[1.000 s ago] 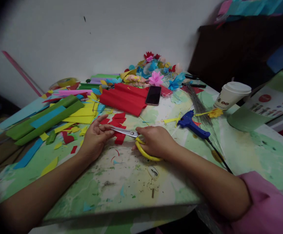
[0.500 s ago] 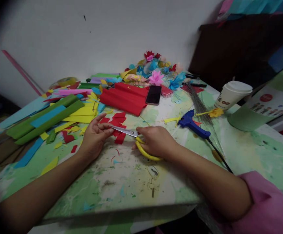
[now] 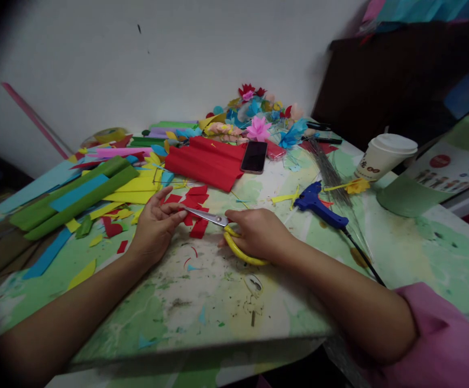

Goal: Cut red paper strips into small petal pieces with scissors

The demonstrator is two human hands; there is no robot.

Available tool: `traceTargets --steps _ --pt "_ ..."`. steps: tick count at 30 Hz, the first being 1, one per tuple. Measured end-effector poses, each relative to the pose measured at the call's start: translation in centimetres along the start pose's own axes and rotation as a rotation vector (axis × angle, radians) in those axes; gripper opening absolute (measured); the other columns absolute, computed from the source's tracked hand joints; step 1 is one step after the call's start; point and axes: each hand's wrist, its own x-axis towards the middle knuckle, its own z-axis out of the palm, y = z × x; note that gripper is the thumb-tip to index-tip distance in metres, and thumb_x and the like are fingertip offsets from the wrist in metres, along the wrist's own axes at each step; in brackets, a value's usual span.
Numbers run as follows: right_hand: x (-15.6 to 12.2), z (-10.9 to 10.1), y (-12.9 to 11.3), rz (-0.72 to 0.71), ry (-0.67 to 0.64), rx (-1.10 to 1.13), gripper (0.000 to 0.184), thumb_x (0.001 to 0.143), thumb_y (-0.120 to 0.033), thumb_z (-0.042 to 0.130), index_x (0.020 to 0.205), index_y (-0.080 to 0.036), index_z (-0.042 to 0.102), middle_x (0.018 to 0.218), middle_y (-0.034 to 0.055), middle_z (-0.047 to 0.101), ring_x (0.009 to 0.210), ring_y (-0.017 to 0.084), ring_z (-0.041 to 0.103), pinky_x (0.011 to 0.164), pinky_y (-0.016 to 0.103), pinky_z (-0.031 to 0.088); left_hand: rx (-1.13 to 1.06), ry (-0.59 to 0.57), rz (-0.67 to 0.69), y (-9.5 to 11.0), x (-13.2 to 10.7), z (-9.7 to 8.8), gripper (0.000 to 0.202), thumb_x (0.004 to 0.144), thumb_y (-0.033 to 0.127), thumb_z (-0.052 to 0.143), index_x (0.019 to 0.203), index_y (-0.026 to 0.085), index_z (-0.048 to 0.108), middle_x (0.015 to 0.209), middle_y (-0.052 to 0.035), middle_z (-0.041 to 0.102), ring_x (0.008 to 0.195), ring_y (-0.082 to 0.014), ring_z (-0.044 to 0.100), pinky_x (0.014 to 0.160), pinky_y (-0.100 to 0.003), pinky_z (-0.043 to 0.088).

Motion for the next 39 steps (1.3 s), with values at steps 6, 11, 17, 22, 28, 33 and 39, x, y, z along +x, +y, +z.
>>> traceTargets --steps 6,11,17,22,28,33,39 --pt "0.0 0.2 0.1 0.066 0.038 -0.016 0.050 0.081 -0.059 0.055 0.113 -0.021 0.063 0.080 0.0060 0.072 0.071 0.020 0.064 0.059 0.026 0.035 0.056 -0.011 0.017 -0.1 0.1 -0.2 0.070 0.063 0.015 0.076 0.124 0.020 0.043 0.078 0.0033 0.065 0.071 -0.0092 0.063 0.068 -0.021 0.049" --pt "0.3 0.3 0.3 0.192 0.029 -0.110 0.048 0.081 -0.055 0.054 0.114 -0.021 0.062 0.089 0.0088 0.073 0.078 0.024 0.065 0.060 0.028 0.035 0.155 0.006 0.018 0.3 0.2 -0.2 0.070 0.063 0.018 0.075 0.125 0.019 0.042 0.079 0.0020 0.066 0.070 -0.0109 0.063 0.066 -0.024 0.049" --pt "0.6 0.3 1.1 0.306 0.026 -0.169 0.041 0.080 -0.044 0.054 0.113 -0.021 0.060 0.092 0.0089 0.071 0.078 0.025 0.064 0.057 0.029 0.034 0.404 0.068 0.167 1.3 2.2 -2.1 0.064 0.067 0.024 0.071 0.125 0.019 0.044 0.076 0.0018 0.066 0.071 -0.0134 0.064 0.066 -0.027 0.050" --pt "0.8 0.4 1.6 0.268 0.089 -0.122 0.040 0.080 -0.035 0.052 0.117 -0.018 0.056 0.100 0.0110 0.068 0.082 0.024 0.062 0.061 0.030 0.038 0.754 0.066 0.199 1.1 4.4 -4.7 0.048 0.072 0.027 0.065 0.117 0.016 0.055 0.071 0.0005 0.065 0.067 -0.0162 0.063 0.065 -0.030 0.049" --pt "0.9 0.4 1.8 0.240 0.078 -0.100 0.037 0.079 -0.032 0.054 0.113 -0.017 0.058 0.101 0.0128 0.064 0.082 0.023 0.060 0.065 0.030 0.039 1.274 -0.006 0.549 2.2 2.4 -3.4 0.019 0.080 0.029 0.057 0.091 0.017 0.066 0.095 -0.0081 0.067 0.093 -0.0229 0.060 0.085 -0.038 0.046" --pt "0.9 0.6 1.9 0.225 0.082 -0.099 0.033 0.081 -0.033 0.052 0.108 -0.017 0.061 0.098 0.0122 0.064 0.079 0.022 0.059 0.065 0.030 0.038 1.475 -0.431 0.450 2.4 -1.3 -0.4 0.023 0.083 0.036 0.056 0.088 0.016 0.065 0.088 -0.0091 0.067 0.086 -0.0241 0.060 0.078 -0.038 0.047" --pt "1.0 0.8 1.9 0.209 0.099 -0.105 0.034 0.079 -0.028 0.053 0.110 -0.016 0.061 0.097 0.0120 0.063 0.080 0.021 0.058 0.066 0.030 0.038 1.473 -0.613 0.386 1.9 -2.0 0.3 0.023 0.088 0.031 0.050 0.095 0.017 0.066 0.101 -0.0105 0.065 0.096 -0.0230 0.060 0.082 -0.035 0.048"
